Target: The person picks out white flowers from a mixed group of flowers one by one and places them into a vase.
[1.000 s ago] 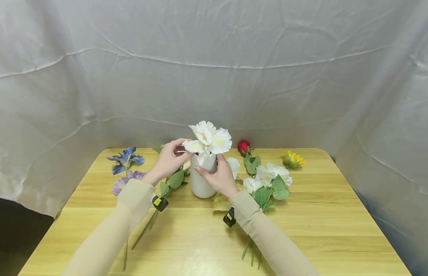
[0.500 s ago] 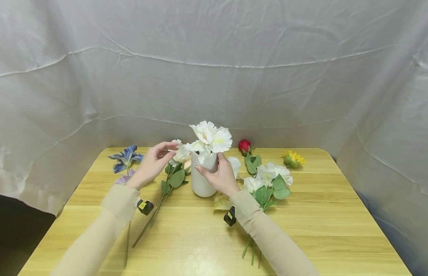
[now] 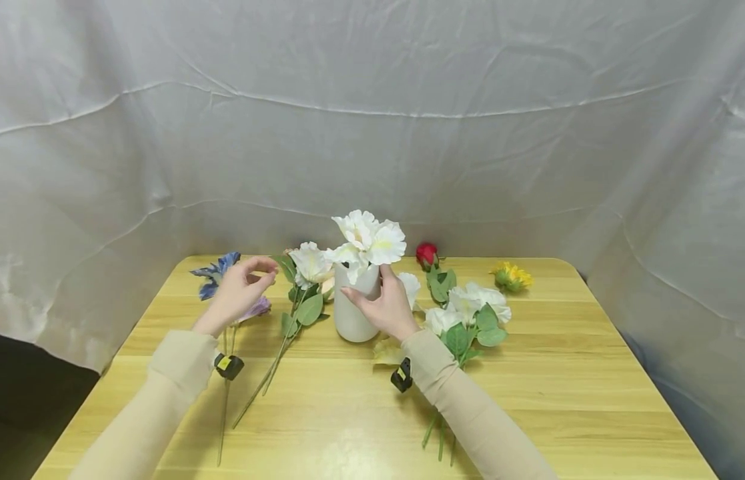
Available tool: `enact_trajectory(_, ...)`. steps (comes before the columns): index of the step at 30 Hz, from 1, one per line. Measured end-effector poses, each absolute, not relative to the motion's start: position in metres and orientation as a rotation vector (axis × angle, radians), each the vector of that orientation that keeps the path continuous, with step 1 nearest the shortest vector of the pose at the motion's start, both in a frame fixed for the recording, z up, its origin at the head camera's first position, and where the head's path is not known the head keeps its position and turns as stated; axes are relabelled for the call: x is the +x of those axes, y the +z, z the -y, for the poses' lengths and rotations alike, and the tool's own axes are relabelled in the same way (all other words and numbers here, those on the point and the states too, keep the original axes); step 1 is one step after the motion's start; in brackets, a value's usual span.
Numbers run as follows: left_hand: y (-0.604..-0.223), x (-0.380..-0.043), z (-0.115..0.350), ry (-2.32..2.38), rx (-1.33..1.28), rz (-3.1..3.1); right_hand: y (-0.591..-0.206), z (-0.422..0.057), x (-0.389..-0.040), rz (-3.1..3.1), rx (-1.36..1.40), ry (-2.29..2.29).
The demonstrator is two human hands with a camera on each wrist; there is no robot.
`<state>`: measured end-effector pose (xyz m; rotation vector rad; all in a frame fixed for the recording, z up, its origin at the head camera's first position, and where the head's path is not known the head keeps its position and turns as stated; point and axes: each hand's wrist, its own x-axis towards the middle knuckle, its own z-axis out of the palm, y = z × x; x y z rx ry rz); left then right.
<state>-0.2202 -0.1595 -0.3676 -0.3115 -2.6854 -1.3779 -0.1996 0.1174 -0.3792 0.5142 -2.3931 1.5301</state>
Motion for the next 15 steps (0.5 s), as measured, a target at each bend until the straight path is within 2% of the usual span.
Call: enact_trajectory(15,-0.416,-0.223,0.150,-1.219,-0.257,2.901,-0.380,-0.116,-0.200,2.380,0.511,1.563)
